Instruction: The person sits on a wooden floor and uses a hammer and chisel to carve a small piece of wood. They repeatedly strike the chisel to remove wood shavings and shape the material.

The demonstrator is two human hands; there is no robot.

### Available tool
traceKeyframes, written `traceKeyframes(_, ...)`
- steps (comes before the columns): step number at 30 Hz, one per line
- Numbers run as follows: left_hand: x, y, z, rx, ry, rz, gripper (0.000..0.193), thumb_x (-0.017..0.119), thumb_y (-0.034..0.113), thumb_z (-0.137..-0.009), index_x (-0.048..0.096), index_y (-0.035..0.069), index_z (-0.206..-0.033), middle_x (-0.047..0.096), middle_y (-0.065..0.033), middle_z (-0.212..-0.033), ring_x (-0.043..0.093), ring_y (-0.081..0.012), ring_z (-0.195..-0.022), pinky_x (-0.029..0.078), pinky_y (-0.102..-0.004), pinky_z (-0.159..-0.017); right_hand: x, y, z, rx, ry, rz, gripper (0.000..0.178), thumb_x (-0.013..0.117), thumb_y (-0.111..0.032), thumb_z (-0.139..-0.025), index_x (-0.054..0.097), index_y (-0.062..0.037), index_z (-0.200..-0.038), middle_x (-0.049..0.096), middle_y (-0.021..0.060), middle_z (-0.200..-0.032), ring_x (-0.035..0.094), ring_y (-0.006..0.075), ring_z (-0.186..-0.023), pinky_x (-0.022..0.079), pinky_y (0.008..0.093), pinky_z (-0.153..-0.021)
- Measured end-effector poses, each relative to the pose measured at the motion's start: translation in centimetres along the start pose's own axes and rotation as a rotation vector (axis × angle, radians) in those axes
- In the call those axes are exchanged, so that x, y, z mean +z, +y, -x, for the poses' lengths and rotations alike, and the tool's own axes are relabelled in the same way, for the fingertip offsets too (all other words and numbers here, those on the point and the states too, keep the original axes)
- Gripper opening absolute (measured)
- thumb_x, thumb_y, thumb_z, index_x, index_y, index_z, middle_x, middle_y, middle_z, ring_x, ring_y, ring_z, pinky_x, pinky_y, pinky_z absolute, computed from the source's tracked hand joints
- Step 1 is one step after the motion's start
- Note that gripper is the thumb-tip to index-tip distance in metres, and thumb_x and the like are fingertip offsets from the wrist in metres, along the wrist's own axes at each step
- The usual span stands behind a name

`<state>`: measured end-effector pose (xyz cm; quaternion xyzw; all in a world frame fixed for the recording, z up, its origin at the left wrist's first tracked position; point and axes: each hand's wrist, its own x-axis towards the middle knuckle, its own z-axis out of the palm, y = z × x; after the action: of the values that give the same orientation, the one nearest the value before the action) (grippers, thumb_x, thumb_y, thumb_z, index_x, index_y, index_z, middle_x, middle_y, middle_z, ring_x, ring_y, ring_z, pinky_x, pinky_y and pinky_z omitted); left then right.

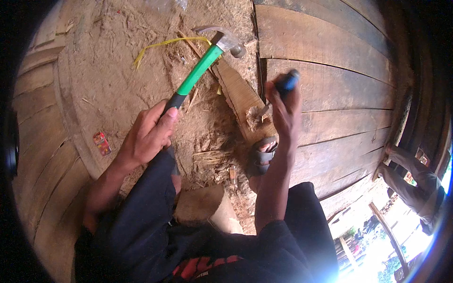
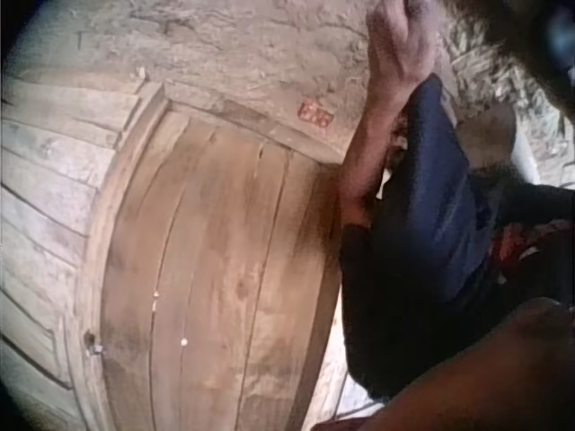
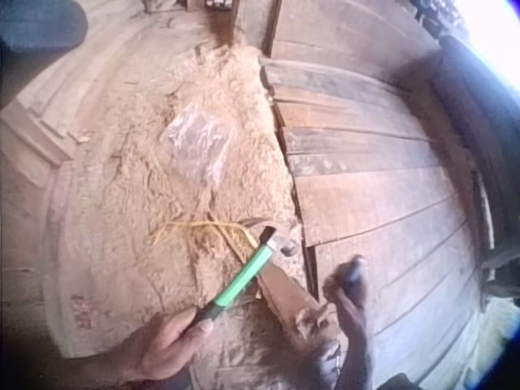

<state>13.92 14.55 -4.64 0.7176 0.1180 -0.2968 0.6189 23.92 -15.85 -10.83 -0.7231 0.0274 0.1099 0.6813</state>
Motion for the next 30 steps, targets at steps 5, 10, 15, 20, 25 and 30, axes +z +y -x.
traceKeyframes(5, -0.6, 0.2, -0.1, 0.002, 0.021, 0.022, 0.042, 0.044, 0.046, -0.104, 0.048, 0.005, -0.094, 0.042, 0.004, -0.065, 0.04, -0.0027, -0.054, 0.043, -0.0224, -0.047, -1.0, -2.4, 2.2, -0.13, 0.225, -0.069, 0.015, 0.063, -0.004, -0.095, 0.051, -0.0043, -0.103, 0.058, 0.0055, -0.083, 0.055, 0.0129, -0.076, 0.046, 0.0285, -0.074)
traceKeyframes(10, -0.2, 0.9, -0.2, 0.01, 0.011, 0.016, 0.04, 0.045, 0.045, -0.104, 0.046, 0.007, -0.091, 0.04, 0.0063, -0.063, 0.035, -0.0003, -0.05, 0.033, -0.0202, -0.042, -0.7, -3.4, 3.2, -0.274, 0.323, -0.095, 0.018, 0.064, -0.006, -0.095, 0.048, -0.0039, -0.103, 0.058, 0.0067, -0.082, 0.056, 0.014, -0.074, 0.054, 0.0378, -0.081)
traceKeyframes(15, -0.2, 1.2, 0.3, -0.005, 0.04, 0.018, 0.045, 0.045, 0.047, -0.103, 0.05, 0.005, -0.088, 0.043, 0.0001, -0.058, 0.041, -0.0081, -0.049, 0.033, -0.0294, -0.045, -0.9, -3.8, 3.0, -0.335, 0.339, -0.058, 0.016, 0.064, -0.007, -0.096, 0.049, -0.006, -0.103, 0.057, 0.0055, -0.083, 0.055, 0.0138, -0.073, 0.053, 0.0422, -0.085)
traceKeyframes(20, 0.2, 1.8, 0.2, -0.018, 0.005, 0.082, 0.041, 0.042, 0.046, -0.105, 0.047, 0.007, -0.093, 0.038, 0.0072, -0.063, 0.032, 0.0004, -0.048, 0.028, -0.0188, -0.04, -0.8, -3.5, 3.3, -0.273, 0.34, -0.023, 0.014, 0.062, -0.006, -0.096, 0.049, -0.0065, -0.103, 0.056, 0.0043, -0.083, 0.054, 0.0132, -0.072, 0.053, 0.0439, -0.087)
traceKeyframes(25, 0.4, 2.2, 0.1, 0.012, 0.0, 0.098, 0.043, 0.041, 0.048, -0.104, 0.047, 0.006, -0.096, 0.038, 0.0068, -0.063, 0.032, 0.0003, -0.047, 0.029, -0.0188, -0.039, -0.8, -2.3, 3.5, -0.246, 0.327, -0.051, 0.02, 0.064, -0.003, -0.094, 0.049, -0.0039, -0.107, 0.059, 0.007, -0.087, 0.058, 0.0135, -0.075, 0.055, 0.0356, -0.081)
traceKeyframes(30, 0.3, 2.4, 0.1, 0.012, -0.005, 0.105, 0.046, 0.04, 0.052, -0.104, 0.046, 0.006, -0.097, 0.038, 0.0066, -0.063, 0.032, 0.0003, -0.047, 0.029, -0.0186, -0.039, -0.3, -2.0, 3.9, -0.195, 0.345, -0.014, 0.024, 0.066, 0.0, -0.092, 0.049, -0.003, -0.109, 0.061, 0.008, -0.089, 0.062, 0.0135, -0.079, 0.053, 0.0275, -0.075)
